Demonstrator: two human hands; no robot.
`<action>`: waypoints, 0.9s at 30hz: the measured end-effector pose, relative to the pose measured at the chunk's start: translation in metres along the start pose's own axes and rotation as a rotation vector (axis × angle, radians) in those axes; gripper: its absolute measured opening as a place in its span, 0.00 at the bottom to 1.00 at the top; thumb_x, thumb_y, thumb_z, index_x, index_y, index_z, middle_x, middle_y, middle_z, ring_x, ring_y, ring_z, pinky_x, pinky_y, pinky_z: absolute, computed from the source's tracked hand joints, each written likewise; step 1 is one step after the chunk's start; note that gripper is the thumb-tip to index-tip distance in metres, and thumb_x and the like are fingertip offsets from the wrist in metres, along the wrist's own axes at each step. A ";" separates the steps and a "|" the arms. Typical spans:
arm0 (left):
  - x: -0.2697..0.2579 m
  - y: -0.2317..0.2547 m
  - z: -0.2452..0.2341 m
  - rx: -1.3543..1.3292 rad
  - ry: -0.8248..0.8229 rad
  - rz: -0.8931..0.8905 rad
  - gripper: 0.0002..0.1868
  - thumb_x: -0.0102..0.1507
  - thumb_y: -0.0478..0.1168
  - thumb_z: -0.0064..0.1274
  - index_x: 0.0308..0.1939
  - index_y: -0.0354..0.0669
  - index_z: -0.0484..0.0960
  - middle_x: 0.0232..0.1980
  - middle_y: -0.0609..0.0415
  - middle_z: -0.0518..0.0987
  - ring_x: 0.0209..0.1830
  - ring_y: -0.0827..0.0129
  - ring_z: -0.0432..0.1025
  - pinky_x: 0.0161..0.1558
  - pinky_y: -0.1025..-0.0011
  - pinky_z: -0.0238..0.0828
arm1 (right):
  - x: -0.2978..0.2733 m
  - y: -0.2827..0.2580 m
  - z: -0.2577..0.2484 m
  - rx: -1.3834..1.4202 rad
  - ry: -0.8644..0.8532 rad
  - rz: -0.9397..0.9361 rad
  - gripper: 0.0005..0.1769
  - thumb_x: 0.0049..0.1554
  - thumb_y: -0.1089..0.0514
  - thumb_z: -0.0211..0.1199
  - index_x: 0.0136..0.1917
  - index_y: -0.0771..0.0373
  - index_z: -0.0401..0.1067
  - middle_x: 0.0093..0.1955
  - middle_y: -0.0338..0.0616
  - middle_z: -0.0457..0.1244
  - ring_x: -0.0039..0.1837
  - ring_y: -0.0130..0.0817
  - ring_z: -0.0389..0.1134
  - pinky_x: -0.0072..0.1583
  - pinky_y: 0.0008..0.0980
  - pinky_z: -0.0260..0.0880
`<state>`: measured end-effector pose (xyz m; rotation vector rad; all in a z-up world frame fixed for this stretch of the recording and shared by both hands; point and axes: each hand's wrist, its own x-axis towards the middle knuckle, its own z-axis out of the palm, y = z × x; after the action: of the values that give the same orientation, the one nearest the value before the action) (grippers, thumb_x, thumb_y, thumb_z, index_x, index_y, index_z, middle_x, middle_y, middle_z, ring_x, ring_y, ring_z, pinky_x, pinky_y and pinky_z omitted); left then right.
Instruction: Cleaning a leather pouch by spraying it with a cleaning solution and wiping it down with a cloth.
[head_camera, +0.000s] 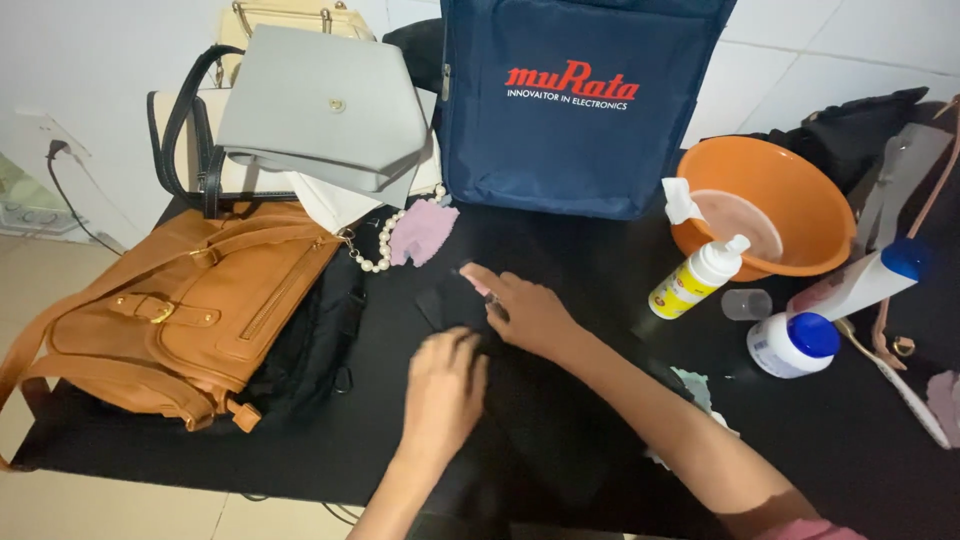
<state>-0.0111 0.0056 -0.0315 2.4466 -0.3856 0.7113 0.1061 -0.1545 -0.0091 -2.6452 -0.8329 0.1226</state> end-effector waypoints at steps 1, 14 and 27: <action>-0.005 -0.007 -0.001 -0.001 -0.001 0.001 0.15 0.64 0.36 0.56 0.53 0.36 0.80 0.54 0.46 0.78 0.51 0.50 0.73 0.51 0.54 0.70 | 0.001 -0.005 -0.001 0.001 0.001 0.002 0.36 0.62 0.55 0.51 0.81 0.36 0.49 0.47 0.45 0.61 0.37 0.49 0.65 0.38 0.45 0.67; -0.023 -0.020 0.000 0.075 -0.113 -0.132 0.23 0.70 0.40 0.46 0.69 0.38 0.70 0.74 0.37 0.65 0.76 0.44 0.58 0.76 0.49 0.51 | -0.004 -0.014 -0.022 -0.186 -0.072 0.084 0.39 0.65 0.54 0.51 0.83 0.33 0.40 0.48 0.46 0.61 0.31 0.37 0.60 0.34 0.32 0.65; -0.024 -0.020 0.002 0.075 -0.115 -0.123 0.23 0.71 0.41 0.43 0.69 0.37 0.70 0.74 0.37 0.65 0.76 0.43 0.58 0.77 0.48 0.50 | -0.005 0.037 -0.026 -0.236 0.113 0.072 0.35 0.65 0.55 0.54 0.82 0.43 0.48 0.48 0.49 0.61 0.34 0.39 0.64 0.35 0.34 0.67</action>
<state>-0.0222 0.0230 -0.0549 2.5642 -0.2533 0.5436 0.1268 -0.1932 0.0010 -2.8713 -0.7557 -0.1128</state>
